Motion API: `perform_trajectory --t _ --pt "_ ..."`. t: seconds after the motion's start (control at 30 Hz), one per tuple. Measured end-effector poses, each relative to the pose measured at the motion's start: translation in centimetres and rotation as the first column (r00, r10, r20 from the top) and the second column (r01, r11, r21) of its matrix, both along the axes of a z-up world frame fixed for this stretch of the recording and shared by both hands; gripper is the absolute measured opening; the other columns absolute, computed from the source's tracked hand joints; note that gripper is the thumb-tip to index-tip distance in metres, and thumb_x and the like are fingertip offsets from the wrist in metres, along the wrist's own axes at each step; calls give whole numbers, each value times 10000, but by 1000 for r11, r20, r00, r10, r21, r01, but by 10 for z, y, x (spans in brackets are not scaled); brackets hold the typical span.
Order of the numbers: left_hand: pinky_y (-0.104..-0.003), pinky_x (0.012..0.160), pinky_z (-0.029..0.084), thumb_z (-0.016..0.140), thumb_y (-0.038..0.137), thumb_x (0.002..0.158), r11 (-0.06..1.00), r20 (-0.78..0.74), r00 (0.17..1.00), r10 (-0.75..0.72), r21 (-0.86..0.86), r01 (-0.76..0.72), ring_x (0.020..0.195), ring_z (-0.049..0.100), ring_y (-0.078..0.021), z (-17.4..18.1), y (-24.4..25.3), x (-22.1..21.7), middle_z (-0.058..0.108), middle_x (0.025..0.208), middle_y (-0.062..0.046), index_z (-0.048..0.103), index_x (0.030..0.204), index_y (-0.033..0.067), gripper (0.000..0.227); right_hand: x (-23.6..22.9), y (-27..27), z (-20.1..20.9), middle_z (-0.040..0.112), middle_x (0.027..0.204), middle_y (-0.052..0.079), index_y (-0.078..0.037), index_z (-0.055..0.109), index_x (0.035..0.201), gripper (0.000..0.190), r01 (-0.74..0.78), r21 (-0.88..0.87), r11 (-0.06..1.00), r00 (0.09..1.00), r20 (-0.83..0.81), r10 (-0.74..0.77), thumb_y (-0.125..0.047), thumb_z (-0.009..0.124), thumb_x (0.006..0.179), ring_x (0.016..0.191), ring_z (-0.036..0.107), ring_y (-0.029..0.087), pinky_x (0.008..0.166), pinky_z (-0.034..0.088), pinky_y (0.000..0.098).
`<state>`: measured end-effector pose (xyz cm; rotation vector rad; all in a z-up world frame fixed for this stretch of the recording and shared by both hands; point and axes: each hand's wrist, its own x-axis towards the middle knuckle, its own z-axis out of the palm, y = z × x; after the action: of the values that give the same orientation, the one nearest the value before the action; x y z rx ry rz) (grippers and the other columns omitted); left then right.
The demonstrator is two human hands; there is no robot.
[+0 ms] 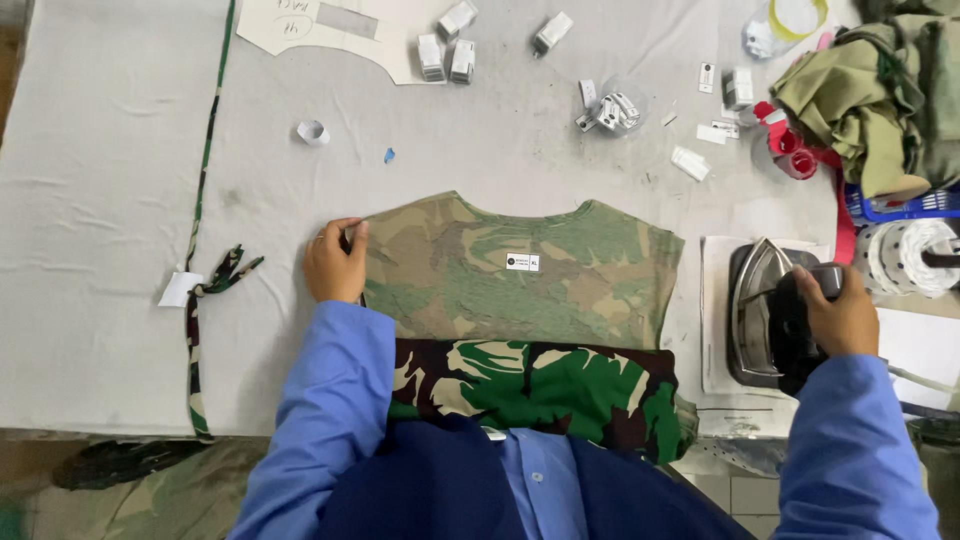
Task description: The person places small white labels on the back neck area of a camouflage-patterned shirt and uses a steam iron to press them onto the fabric. The person repeatedly smooths the shirt, positions the labels, and irons the area to secure them.
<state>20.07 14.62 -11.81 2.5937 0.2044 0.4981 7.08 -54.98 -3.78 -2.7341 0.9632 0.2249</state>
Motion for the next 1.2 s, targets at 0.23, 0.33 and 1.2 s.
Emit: perform_trajectory --t 0.23,0.33,1.2 --pt "-517 870 492 719 323 893 976 -48 975 -216 -34 215 1063 589 -377 113 -75 -69 571 1164 -141 570 1227 134 412 -4 178 44 644 1180 171 -68 622 1322 898 -253 -785 565 811 146 566 -418 936 557 1036 609 327 913 447 431" --pt "-423 833 518 662 383 906 852 -160 839 -520 -174 494 997 609 -285 122 -111 -124 580 1071 -30 588 1210 238 345 -49 309 34 638 1091 238 -52 545 1273 573 -587 285 758 788 418 453 -73 758 741 1055 604 464 912 477 532" --pt "-456 796 528 515 411 929 441 -418 309 -854 -269 856 975 653 -376 162 -154 -161 655 1064 -189 516 1251 90 455 -58 316 91 714 814 146 -127 580 1027 164 -708 436 555 670 165 724 -258 496 974 806 688 398 613 533 464"
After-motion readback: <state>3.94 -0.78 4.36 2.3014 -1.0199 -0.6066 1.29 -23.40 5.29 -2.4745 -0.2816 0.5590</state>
